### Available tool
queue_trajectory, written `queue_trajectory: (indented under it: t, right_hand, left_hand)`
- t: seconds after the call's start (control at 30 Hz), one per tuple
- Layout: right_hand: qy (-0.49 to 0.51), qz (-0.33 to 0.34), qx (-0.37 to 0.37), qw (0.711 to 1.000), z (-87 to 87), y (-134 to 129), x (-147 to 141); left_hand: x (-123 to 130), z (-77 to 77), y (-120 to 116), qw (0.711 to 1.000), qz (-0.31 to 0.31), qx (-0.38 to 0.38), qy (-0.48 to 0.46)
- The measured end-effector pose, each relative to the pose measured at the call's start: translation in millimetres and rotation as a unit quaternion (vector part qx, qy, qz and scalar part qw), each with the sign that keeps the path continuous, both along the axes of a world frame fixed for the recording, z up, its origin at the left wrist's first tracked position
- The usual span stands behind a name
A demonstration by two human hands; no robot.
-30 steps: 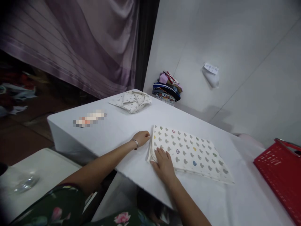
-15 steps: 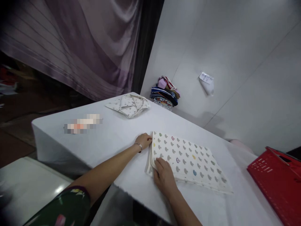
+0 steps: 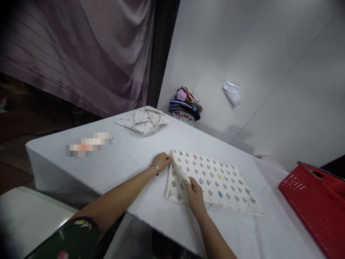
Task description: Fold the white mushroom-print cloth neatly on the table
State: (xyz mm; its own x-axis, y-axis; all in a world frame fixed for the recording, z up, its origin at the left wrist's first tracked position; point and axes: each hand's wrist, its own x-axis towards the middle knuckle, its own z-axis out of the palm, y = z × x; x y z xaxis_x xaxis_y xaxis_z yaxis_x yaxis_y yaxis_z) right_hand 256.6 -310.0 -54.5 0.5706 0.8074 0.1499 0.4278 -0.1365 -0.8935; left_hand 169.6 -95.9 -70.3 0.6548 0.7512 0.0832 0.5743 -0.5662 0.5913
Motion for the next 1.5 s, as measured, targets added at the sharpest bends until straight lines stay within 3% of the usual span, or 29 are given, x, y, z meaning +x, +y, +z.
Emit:
queue_trajectory:
  t: [0.27, 0.47, 0.7, 0.9, 1.27, 1.33, 1.4, 1.5]
  right_hand:
    - [-0.025, 0.005, -0.001, 1.0, -3.7, 0.0, -5.3]
    - [-0.07, 0.058, -0.022, 0.996, -7.9, -1.1, -9.9]
    - [-0.241, 0.106, -0.002, 0.965, -24.7, 0.7, -14.0]
    - [-0.359, 0.114, -0.022, 0.926, -28.0, -0.5, -23.3]
    - [-0.379, 0.115, -0.065, 0.916, -20.8, 1.0, -31.0]
    - [-0.383, 0.113, -0.067, 0.914, -21.2, 1.3, -31.9]
    - [-0.386, 0.112, -0.071, 0.913, -22.0, 2.1, -32.6]
    - [-0.385, 0.115, -0.09, 0.911, -22.8, 2.4, -33.4]
  left_hand:
    - [20.3, 14.7, 5.4, 0.998, 0.024, -0.041, 0.037]
    - [41.0, 16.3, 13.2, 0.993, 0.071, -0.089, 0.044]
    - [44.7, 14.7, 18.1, 0.984, 0.132, -0.12, 0.028]
    - [42.1, 13.1, 20.7, 0.982, 0.157, -0.106, 0.012]
    - [38.1, 17.6, 21.4, 0.987, 0.155, -0.039, -0.023]
    - [38.0, 19.2, 12.2, 0.99, 0.128, 0.01, -0.056]
    - [40.3, 18.3, 0.7, 0.992, 0.049, 0.084, -0.079]
    - [45.1, 11.2, -10.5, 0.989, -0.053, 0.136, -0.012]
